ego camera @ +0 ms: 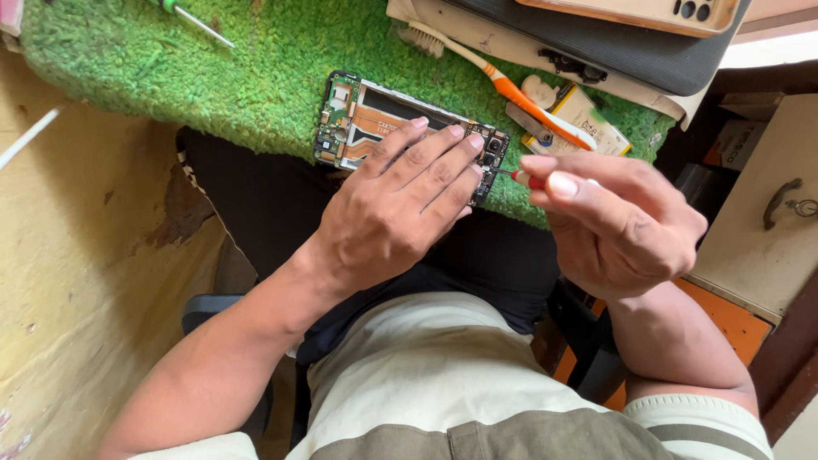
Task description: The person disassembles a smartphone, working on its internal components while holding the open chassis. They use a small screwdriver on the board, handle the battery and frame, then fit the screen assembly and back cover back onto the phone body and press the edges to close it.
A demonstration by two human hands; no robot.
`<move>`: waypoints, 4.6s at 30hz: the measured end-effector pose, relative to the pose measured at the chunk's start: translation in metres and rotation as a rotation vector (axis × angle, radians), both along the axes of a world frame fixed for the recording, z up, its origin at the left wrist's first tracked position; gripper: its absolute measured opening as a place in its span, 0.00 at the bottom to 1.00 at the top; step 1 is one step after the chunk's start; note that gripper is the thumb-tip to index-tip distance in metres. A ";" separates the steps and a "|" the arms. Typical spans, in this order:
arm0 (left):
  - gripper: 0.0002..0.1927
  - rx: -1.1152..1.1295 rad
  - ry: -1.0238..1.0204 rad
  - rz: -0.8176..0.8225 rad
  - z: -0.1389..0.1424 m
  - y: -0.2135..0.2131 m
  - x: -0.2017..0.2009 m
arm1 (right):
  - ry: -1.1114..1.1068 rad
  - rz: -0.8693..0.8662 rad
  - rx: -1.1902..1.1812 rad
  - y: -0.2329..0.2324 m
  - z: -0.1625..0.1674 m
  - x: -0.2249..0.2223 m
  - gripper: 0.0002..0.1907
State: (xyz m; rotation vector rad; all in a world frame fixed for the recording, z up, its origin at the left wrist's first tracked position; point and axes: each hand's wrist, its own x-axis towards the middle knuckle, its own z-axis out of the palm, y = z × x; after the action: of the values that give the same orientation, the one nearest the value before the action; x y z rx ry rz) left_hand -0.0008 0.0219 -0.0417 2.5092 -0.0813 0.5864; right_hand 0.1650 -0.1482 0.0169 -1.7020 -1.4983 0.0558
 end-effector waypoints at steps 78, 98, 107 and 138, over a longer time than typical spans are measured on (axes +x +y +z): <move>0.34 0.046 0.010 0.102 -0.005 0.001 -0.005 | 0.044 -0.046 0.050 0.001 -0.004 -0.005 0.14; 0.14 0.265 -0.007 0.042 0.023 0.029 -0.009 | -0.570 -0.139 -0.171 0.004 -0.008 0.047 0.10; 0.08 -0.148 -0.201 0.315 0.047 0.027 -0.015 | -0.553 -0.181 -0.314 0.009 -0.003 0.020 0.10; 0.38 -1.861 0.045 -0.154 0.003 -0.011 -0.013 | -0.218 -0.249 -0.414 0.016 -0.003 0.012 0.05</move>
State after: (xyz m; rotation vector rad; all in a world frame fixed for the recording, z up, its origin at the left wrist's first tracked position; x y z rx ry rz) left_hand -0.0137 0.0105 -0.0390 0.6877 0.2054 0.2407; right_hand 0.1765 -0.1323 0.0138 -2.2797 -1.4900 0.0512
